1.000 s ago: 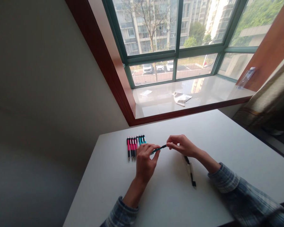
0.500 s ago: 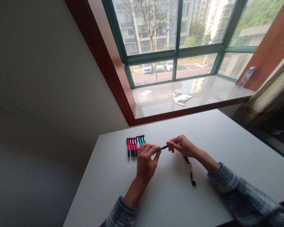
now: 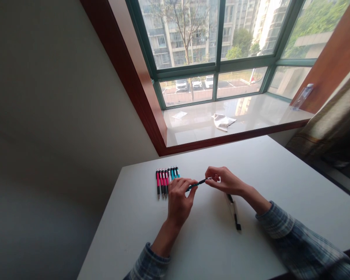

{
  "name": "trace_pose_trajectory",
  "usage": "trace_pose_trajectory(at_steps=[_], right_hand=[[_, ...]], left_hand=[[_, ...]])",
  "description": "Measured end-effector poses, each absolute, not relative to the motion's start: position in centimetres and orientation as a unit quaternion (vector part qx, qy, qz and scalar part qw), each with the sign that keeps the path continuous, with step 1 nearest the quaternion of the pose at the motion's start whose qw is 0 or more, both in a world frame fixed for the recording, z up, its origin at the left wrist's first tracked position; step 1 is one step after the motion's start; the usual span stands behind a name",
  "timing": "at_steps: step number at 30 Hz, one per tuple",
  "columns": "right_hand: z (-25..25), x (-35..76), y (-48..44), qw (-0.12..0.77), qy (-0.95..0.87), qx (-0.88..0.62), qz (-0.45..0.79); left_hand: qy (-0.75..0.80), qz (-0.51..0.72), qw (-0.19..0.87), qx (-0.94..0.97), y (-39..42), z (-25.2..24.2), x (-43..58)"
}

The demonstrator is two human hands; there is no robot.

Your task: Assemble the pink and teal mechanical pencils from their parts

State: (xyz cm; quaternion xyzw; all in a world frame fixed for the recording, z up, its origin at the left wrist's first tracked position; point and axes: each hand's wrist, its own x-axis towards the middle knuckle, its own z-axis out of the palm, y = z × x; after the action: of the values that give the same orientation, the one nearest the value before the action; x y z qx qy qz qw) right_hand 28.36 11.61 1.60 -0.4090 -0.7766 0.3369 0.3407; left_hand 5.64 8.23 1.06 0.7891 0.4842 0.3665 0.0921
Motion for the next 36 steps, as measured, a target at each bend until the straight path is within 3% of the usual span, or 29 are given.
trace_pose_trajectory(at_steps=[36], right_hand=[[1.37,27.77,11.3,0.359,-0.784,-0.401,0.31]], left_hand=[[0.486,0.365,0.115,0.786,8.08,1.19,5.73]])
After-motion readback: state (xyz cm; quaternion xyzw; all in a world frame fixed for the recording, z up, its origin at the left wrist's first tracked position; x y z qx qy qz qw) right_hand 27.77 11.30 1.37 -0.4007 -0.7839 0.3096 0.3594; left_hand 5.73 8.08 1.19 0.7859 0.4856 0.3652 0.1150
